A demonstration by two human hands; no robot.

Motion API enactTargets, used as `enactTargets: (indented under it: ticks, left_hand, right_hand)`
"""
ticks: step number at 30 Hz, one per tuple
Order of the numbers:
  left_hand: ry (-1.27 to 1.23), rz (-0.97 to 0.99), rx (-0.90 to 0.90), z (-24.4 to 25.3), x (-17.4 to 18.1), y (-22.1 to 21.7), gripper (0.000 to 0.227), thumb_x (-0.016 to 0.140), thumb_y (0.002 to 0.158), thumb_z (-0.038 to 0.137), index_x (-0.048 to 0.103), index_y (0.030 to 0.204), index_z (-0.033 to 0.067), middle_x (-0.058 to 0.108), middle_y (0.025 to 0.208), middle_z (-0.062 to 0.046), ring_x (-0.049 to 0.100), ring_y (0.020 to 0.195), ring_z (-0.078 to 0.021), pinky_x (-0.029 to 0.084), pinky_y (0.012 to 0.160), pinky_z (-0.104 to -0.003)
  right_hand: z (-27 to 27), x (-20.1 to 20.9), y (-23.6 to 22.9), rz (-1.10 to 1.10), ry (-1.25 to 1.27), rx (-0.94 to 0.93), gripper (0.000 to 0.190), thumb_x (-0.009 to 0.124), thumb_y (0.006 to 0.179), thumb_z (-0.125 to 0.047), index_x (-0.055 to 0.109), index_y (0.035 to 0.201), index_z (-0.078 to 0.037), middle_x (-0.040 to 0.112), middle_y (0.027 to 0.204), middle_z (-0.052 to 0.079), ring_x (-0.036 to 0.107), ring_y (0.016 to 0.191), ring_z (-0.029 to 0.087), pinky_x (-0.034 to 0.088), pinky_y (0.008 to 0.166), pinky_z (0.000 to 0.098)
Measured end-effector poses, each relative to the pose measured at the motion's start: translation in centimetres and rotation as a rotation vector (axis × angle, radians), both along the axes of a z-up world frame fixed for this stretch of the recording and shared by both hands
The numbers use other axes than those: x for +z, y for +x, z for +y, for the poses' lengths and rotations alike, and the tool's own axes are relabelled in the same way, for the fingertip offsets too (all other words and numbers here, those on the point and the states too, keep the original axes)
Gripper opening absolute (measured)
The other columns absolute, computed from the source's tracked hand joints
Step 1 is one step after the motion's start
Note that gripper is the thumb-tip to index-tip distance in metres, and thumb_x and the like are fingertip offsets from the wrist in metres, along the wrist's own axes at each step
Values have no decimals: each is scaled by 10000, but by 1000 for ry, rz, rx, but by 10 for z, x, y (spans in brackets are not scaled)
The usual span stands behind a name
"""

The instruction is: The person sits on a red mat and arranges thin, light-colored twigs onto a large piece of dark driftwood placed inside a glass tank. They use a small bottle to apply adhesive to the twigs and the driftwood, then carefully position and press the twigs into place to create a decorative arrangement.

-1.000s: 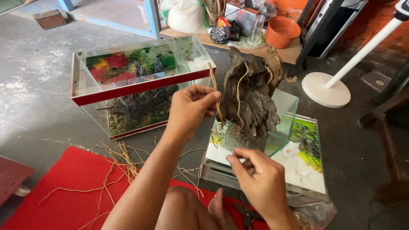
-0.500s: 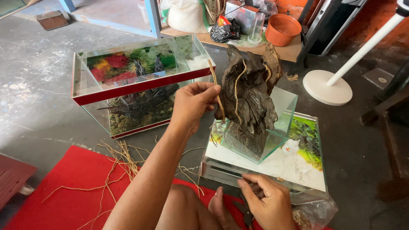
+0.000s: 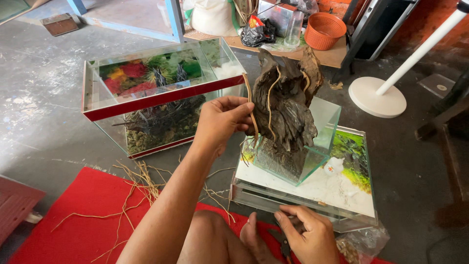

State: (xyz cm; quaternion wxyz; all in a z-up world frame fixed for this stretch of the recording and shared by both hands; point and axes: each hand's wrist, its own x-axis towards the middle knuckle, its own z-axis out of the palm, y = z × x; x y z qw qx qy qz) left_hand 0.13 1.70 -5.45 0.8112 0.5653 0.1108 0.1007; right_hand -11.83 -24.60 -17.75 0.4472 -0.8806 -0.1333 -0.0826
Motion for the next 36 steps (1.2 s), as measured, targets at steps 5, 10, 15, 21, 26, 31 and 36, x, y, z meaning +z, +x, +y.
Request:
enactTargets:
  ticks: [5,10,15,21,26,31,36]
  left_hand:
    - [-25,-11,-15,0,-4,0,165,806,909,101,736,1002,-16,746,767,-165,740,640,-214,603,530,-298]
    - [-55,-16,-36,1,-9,-1,163,802,920,116,750,1025,3,764,848,-147,765,696,-218,617,540,-293]
    - [-133,-8,-43,2,-19,8,165,836,884,124,763,1010,46,766,839,-90,756,654,-185,561,478,-233]
    - [-116,5,-47,4,-23,12,172,834,883,130,771,1021,48,773,807,-99,776,671,-211,570,483,-249]
    - [-123,-5,36,-1,-21,14,327,903,812,134,779,1066,-32,735,867,-116,797,675,-326,678,508,-305]
    - [-125,-6,13,2,-20,17,316,907,788,123,787,1038,-30,747,857,-134,797,667,-332,667,492,-301]
    - [-111,-4,-12,5,-19,17,297,899,785,114,793,1025,-24,746,843,-141,796,657,-325,661,483,-294]
  right_hand:
    - [-4,1,-2,19,-14,11,156,824,830,-285,881,907,-162,887,795,-55,738,573,39,600,574,237]
    - [3,11,0,-14,20,14,132,833,822,-255,877,898,-156,880,793,-59,707,550,23,595,557,213]
    - [32,80,15,-518,-31,32,70,784,928,-136,784,977,-84,746,798,23,618,576,115,517,619,274]
    - [58,106,50,-685,-211,-62,141,829,948,-218,832,1027,-101,796,840,19,661,579,140,468,508,313]
    - [75,97,71,-559,-153,-100,112,844,897,-302,830,981,-230,738,660,-20,720,631,270,562,551,432]
    - [93,86,77,-518,-194,-171,156,849,878,-330,825,985,-219,729,648,-9,726,659,327,555,564,513]
    - [103,84,80,-458,-111,-208,93,822,904,-236,825,972,-173,702,585,-2,723,664,348,549,565,477]
